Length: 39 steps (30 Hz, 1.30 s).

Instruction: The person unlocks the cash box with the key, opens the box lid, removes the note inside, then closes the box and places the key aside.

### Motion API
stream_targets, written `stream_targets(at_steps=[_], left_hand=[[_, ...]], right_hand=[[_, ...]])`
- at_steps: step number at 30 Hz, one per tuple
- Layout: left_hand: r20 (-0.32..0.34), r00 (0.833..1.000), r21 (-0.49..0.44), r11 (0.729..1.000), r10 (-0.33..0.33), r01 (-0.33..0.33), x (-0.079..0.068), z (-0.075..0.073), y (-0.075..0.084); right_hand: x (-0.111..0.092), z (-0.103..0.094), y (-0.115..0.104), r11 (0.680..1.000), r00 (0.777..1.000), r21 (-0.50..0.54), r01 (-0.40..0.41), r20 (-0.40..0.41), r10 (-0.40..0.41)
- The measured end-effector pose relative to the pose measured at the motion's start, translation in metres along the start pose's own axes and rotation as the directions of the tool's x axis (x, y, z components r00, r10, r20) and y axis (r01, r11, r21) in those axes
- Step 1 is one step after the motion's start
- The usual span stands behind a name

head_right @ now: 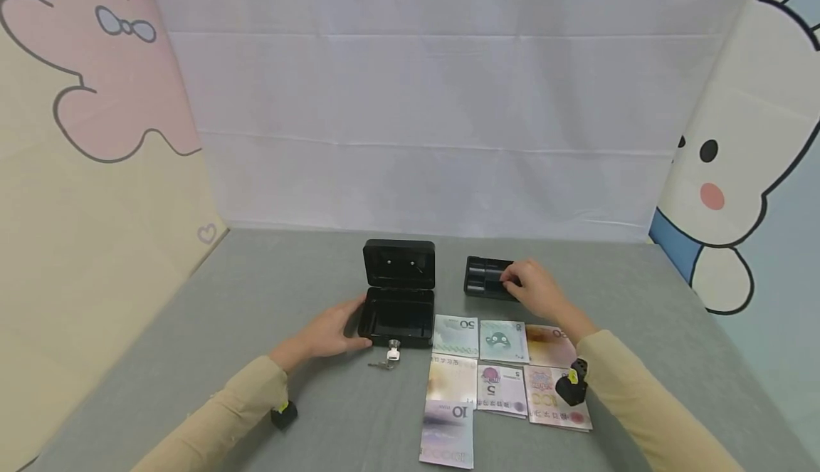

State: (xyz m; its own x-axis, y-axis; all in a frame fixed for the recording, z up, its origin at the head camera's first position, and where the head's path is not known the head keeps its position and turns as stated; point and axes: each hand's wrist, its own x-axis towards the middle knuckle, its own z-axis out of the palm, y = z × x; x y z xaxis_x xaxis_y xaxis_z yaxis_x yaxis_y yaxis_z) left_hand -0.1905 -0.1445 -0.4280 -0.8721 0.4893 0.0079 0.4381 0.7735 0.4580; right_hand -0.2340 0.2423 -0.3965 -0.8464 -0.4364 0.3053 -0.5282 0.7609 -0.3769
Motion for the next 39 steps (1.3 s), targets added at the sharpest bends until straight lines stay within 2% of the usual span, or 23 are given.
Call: stream_targets(at_steps=[5,13,19,28,39], left_hand=[[-0.015,1.000,0.000,1.000,0.022,-0.022,-0.002,-0.001,0.001],[0.012,0.999,0.013,0.999,-0.030,0.030,0.000,-0.001,0.003],[0.009,1.000,0.015,0.999,-0.029,0.029,-0.001,-0.002,0.004],[0.004,1.000,0.017,1.000,-0.022,0.022,-0.001,-0.002,0.004],[0.014,0.999,0.011,0.999,-0.034,0.033,-0.001,-0.002,0.004]], right_hand=[[-0.001,-0.005,-0.016,0.999,0.999,-0.013,0.037,-0.005,-0.038],[0.000,-0.005,-0.047,0.993,0.992,-0.027,0.119,-0.026,-0.120],[-0.001,0.000,-0.067,0.993,0.993,0.007,0.117,-0.021,-0.117],[-0.006,0.008,-0.083,0.994,0.993,0.014,0.109,-0.051,-0.108],[0.011,0.030,-0.106,0.988,0.984,-0.006,0.155,-0.083,-0.155]])
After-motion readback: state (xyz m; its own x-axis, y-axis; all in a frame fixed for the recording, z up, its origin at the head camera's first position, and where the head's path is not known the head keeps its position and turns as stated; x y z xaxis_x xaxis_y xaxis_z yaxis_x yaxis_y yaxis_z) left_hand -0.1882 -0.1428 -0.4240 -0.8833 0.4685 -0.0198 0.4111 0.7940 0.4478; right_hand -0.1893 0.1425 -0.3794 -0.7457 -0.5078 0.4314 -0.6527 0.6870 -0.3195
